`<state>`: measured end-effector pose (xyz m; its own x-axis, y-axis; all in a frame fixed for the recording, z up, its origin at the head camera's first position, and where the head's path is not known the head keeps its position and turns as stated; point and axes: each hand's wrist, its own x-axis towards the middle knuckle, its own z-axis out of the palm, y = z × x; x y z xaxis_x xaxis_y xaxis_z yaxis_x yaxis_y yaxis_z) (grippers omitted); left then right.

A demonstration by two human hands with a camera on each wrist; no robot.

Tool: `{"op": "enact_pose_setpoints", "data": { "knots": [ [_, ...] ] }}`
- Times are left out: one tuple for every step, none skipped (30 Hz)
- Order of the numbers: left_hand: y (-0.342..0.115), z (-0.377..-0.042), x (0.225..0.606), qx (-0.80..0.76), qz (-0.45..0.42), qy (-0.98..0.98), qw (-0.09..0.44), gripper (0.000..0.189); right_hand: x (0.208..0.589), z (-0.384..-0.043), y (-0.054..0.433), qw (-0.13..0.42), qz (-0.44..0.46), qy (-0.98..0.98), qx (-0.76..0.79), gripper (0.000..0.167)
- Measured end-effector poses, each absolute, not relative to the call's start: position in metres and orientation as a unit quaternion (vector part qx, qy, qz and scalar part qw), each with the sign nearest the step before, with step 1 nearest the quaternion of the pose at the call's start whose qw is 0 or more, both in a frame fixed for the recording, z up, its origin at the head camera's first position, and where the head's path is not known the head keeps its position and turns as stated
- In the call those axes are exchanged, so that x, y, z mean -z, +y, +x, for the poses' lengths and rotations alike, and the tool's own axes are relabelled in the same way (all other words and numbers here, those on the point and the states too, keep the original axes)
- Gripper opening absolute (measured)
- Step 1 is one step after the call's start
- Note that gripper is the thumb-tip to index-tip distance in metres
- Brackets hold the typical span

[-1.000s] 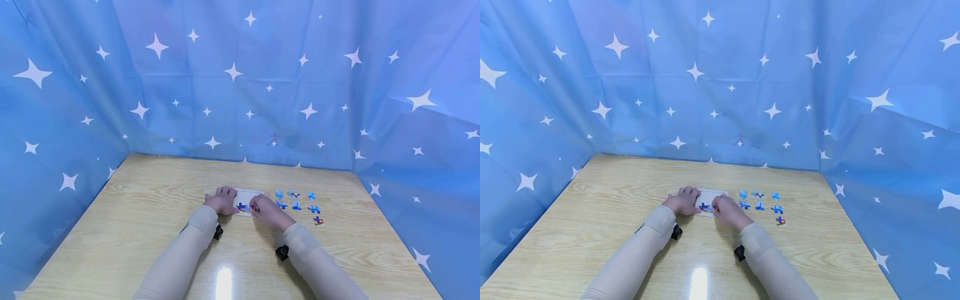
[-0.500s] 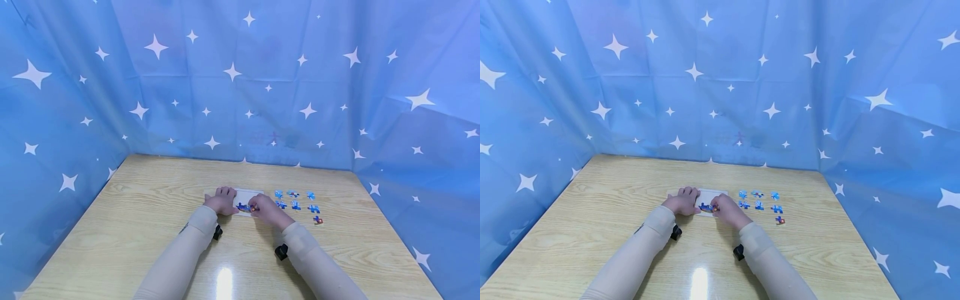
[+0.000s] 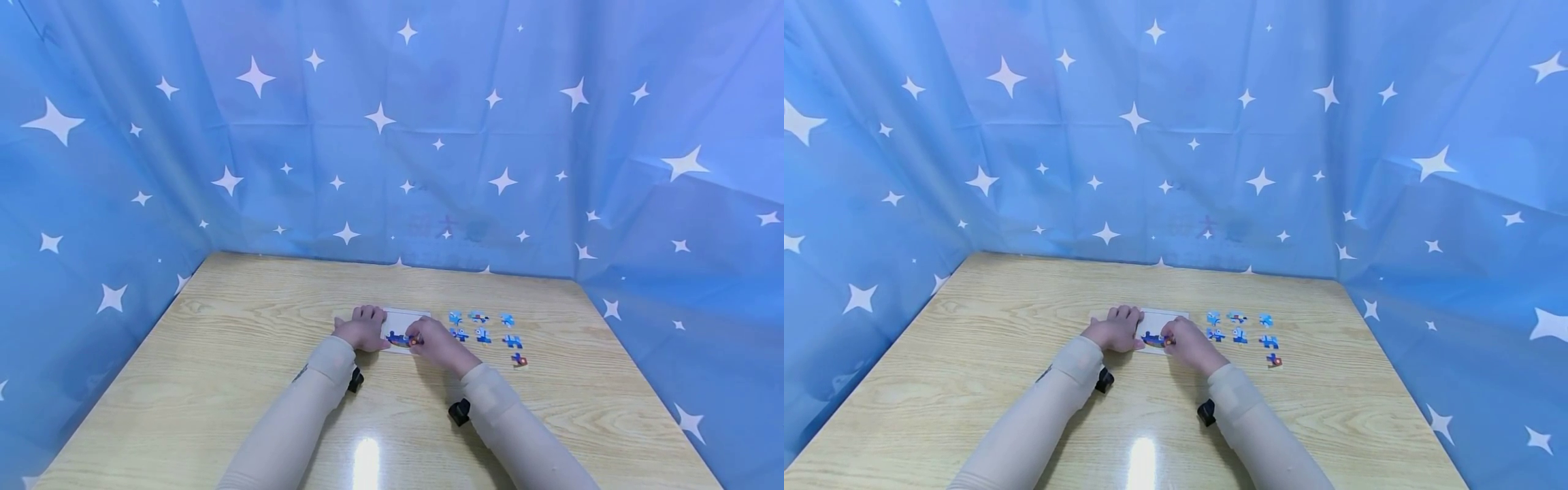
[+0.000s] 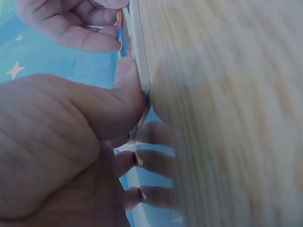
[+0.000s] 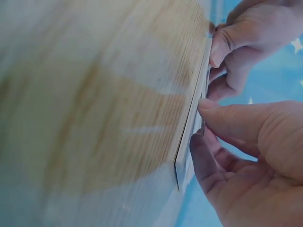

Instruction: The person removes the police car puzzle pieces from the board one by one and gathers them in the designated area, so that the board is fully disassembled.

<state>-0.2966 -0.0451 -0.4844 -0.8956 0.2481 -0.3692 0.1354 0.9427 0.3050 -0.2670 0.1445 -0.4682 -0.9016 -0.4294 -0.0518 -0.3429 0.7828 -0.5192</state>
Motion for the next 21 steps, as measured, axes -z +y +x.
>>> {"op": "enact_pose_setpoints", "data": {
  "knots": [
    [-0.0453,-0.2963,0.4843,-0.137,0.1,0.964,0.206,0.076,0.4683,-0.2672,0.1446,0.085,-0.204,0.94,0.259,0.022],
    [-0.0455,-0.2961,0.4841,-0.136,0.101,0.964,0.206,0.076,0.4686,-0.2674,0.1447,0.085,-0.204,0.94,0.26,0.022],
    [-0.0455,-0.2962,0.4842,-0.136,0.101,0.964,0.206,0.076,0.4688,-0.2676,0.1448,0.085,-0.203,0.94,0.261,0.022],
    [-0.0455,-0.2967,0.4847,-0.136,0.102,0.964,0.205,0.076,0.4684,-0.2674,0.1448,0.086,-0.201,0.94,0.262,0.023],
    [-0.0455,-0.2976,0.4853,-0.136,0.102,0.964,0.206,0.075,0.4681,-0.2673,0.1448,0.087,-0.199,0.94,0.264,0.023],
    [-0.0456,-0.2981,0.4855,-0.136,0.102,0.964,0.206,0.075,0.4676,-0.267,0.1446,0.087,-0.198,0.939,0.266,0.023],
    [-0.0457,-0.2972,0.4842,-0.136,0.103,0.963,0.207,0.074,0.4672,-0.2666,0.1444,0.088,-0.196,0.94,0.266,0.024],
    [-0.0456,-0.2969,0.4835,-0.137,0.103,0.963,0.207,0.074,0.4668,-0.2662,0.1443,0.087,-0.194,0.94,0.267,0.024],
    [-0.0455,-0.2966,0.4828,-0.137,0.102,0.963,0.209,0.073,0.4663,-0.2659,0.1441,0.088,-0.191,0.94,0.268,0.024],
    [-0.0456,-0.2963,0.4821,-0.138,0.102,0.963,0.209,0.073,0.4662,-0.2656,0.144,0.088,-0.189,0.94,0.269,0.024],
    [-0.0456,-0.2958,0.4813,-0.138,0.103,0.963,0.21,0.073,0.4662,-0.2654,0.1441,0.087,-0.189,0.941,0.268,0.024],
    [-0.0456,-0.2952,0.4806,-0.139,0.102,0.962,0.21,0.073,0.4665,-0.2654,0.1444,0.086,-0.188,0.941,0.268,0.024],
    [-0.0458,-0.2948,0.4799,-0.139,0.103,0.962,0.211,0.072,0.4667,-0.2652,0.1448,0.087,-0.189,0.941,0.269,0.024],
    [-0.0459,-0.2941,0.4791,-0.14,0.103,0.962,0.211,0.072,0.4668,-0.265,0.1453,0.087,-0.188,0.941,0.269,0.024],
    [-0.046,-0.2939,0.4789,-0.14,0.103,0.962,0.211,0.073,0.467,-0.2647,0.146,0.088,-0.187,0.94,0.27,0.024],
    [-0.0462,-0.2934,0.4779,-0.143,0.103,0.962,0.209,0.072,0.4673,-0.2644,0.1469,0.088,-0.187,0.94,0.27,0.024],
    [-0.0466,-0.2941,0.4788,-0.145,0.103,0.962,0.208,0.073,0.4674,-0.2641,0.148,0.09,-0.187,0.939,0.273,0.024],
    [-0.047,-0.2941,0.4786,-0.146,0.102,0.962,0.208,0.073,0.4676,-0.2638,0.1492,0.091,-0.187,0.939,0.275,0.024],
    [-0.0474,-0.2942,0.4787,-0.145,0.102,0.962,0.209,0.073,0.4677,-0.2635,0.1504,0.091,-0.187,0.938,0.278,0.024],
    [-0.0477,-0.2945,0.4791,-0.146,0.102,0.962,0.208,0.073,0.4678,-0.2632,0.1517,0.091,-0.188,0.937,0.28,0.024],
    [-0.048,-0.2951,0.48,-0.147,0.102,0.962,0.207,0.074,0.468,-0.2629,0.1532,0.09,-0.187,0.937,0.282,0.024]
  ]
}}
